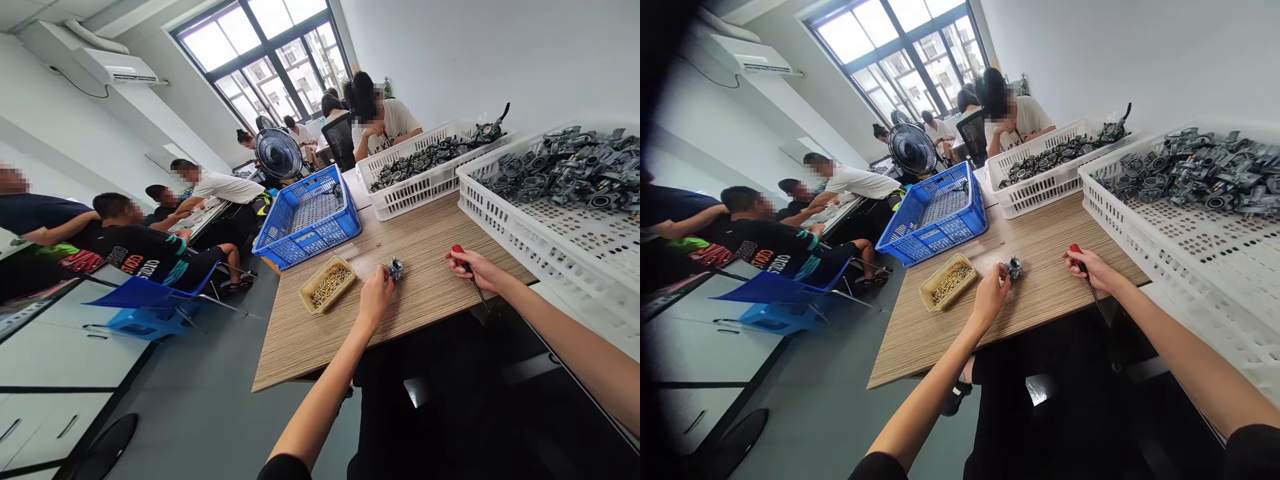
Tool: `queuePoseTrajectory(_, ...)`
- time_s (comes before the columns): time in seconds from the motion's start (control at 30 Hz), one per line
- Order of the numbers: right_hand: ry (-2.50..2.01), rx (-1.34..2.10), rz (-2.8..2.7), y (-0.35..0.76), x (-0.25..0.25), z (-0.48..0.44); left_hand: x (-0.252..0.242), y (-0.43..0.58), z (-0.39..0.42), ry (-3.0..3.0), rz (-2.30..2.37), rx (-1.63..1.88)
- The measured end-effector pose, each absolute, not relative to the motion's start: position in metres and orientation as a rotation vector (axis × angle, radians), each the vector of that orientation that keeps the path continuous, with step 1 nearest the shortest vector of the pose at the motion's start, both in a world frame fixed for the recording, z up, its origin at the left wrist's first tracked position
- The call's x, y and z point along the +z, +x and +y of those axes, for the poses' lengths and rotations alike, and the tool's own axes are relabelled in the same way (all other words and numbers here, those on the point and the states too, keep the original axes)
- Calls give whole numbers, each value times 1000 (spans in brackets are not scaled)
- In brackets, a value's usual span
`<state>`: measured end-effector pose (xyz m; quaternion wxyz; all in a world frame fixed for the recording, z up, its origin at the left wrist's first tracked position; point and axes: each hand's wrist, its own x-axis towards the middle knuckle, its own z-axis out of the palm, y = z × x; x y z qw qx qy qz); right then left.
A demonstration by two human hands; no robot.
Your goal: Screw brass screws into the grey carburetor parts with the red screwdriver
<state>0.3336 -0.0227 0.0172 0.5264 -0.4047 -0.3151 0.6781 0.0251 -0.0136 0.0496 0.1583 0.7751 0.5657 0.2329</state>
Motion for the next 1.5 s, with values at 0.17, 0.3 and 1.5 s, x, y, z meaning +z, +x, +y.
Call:
queuePoseTrajectory(0.17, -968, 1640, -739, 333, 19, -23, 35, 20, -7, 2268, 1540, 747)
queuePoseTrajectory(0.3, -964, 1636, -743, 333, 20, -24, 21, 12, -1, 2320, 1427, 821)
queuePoseTrajectory(1.5, -1188, 1373, -959, 323, 54, -28, 2, 34, 14, 2237, 1367, 1205)
